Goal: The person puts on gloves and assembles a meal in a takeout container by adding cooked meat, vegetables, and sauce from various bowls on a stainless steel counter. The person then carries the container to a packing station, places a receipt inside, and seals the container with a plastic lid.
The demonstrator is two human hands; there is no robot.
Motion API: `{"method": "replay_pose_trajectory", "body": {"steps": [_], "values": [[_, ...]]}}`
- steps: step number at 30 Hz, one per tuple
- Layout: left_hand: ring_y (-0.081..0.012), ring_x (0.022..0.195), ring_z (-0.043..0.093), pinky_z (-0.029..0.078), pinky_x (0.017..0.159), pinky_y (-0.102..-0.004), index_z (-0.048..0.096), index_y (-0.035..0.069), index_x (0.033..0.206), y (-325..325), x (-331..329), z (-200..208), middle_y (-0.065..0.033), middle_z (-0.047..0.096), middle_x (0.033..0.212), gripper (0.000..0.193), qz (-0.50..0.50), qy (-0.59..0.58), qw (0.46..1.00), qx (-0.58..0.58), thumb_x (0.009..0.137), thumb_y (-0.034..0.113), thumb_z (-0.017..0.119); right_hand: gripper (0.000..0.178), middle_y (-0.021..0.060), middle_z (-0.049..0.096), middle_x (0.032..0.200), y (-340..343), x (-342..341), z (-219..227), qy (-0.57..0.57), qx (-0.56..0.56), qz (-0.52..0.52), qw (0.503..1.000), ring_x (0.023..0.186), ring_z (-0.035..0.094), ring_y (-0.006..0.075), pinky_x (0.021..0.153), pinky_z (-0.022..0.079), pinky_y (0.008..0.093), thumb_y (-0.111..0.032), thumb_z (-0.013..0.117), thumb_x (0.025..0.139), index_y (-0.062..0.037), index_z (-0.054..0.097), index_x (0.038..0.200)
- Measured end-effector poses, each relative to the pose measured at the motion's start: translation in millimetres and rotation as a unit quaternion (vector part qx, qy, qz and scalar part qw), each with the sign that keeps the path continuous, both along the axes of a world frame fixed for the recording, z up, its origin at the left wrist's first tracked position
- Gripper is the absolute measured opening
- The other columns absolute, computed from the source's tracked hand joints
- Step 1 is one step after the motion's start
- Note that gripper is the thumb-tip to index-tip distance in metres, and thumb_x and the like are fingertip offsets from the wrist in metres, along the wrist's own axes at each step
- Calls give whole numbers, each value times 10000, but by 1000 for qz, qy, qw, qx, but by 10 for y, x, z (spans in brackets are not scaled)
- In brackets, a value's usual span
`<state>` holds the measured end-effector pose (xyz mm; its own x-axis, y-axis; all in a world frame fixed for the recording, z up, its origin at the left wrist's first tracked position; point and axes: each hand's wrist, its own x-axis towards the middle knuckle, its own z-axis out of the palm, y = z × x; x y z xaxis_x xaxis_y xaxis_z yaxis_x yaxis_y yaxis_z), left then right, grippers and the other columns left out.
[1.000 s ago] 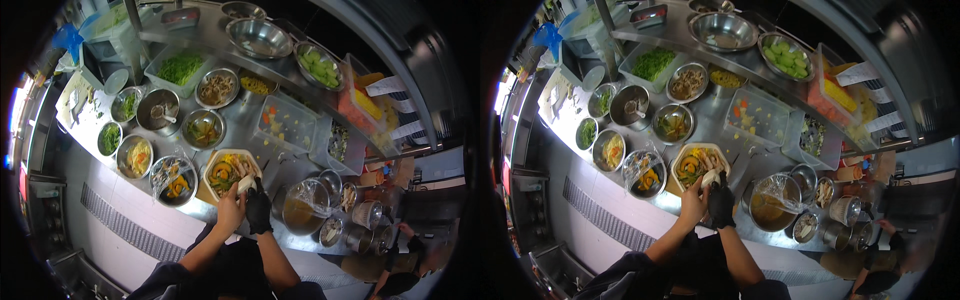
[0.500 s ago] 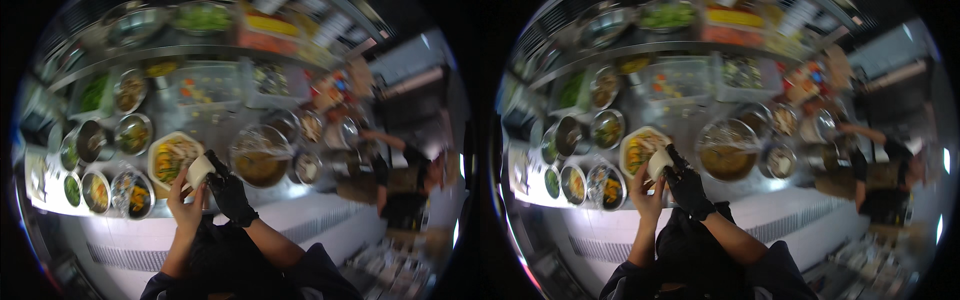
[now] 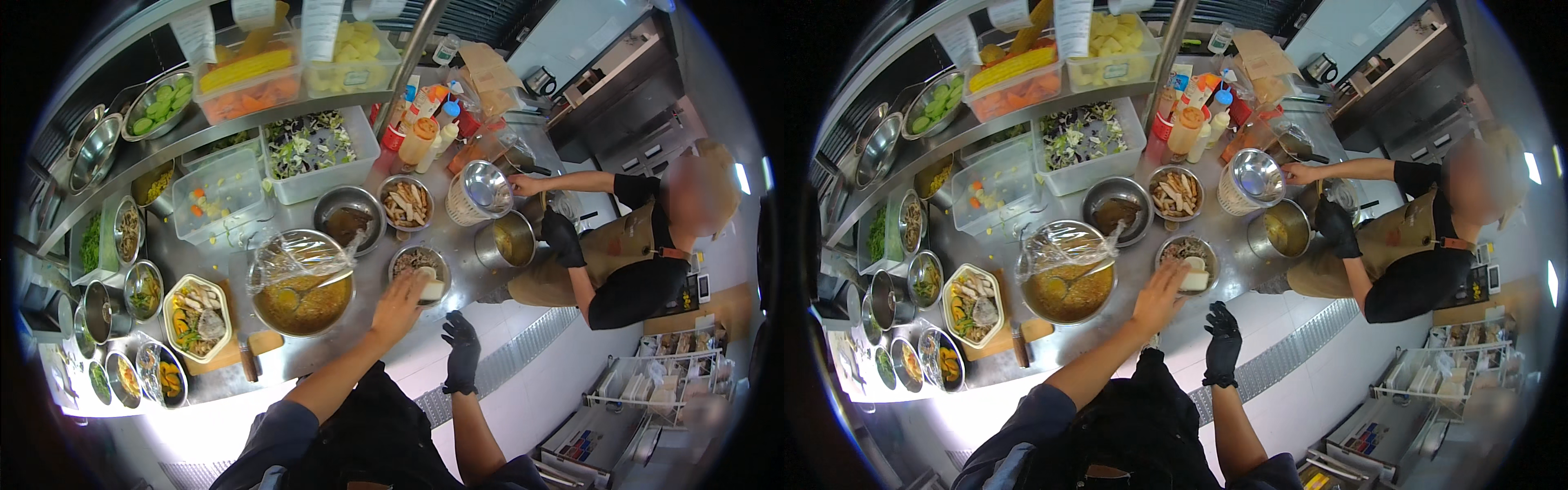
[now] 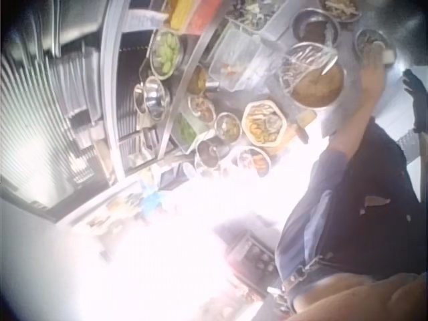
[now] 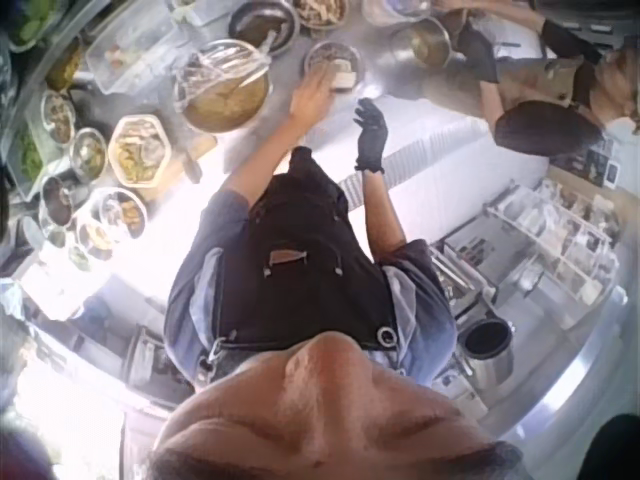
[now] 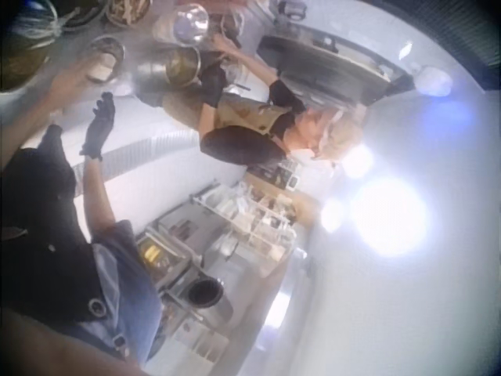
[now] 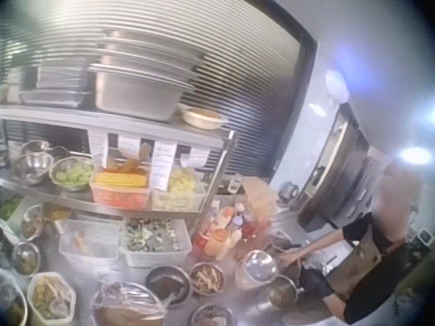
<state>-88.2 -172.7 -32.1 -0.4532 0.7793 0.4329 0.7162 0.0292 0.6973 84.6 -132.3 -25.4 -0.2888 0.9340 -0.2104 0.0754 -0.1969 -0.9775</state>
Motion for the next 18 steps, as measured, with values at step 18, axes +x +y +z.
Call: {"method": "replay_pose_trajectory", "body": {"steps": [18], "values": [[-361, 1004, 504, 415, 867, -424, 612, 30, 877, -1204, 342, 522, -171, 535, 1062, 163, 389, 25, 921, 19, 739, -18, 685, 398, 152, 606, 1233, -772, -1195, 296, 152, -10, 358, 921, 1072, 586, 219, 979, 437, 329, -62, 501, 956, 32, 479, 1342]]}}
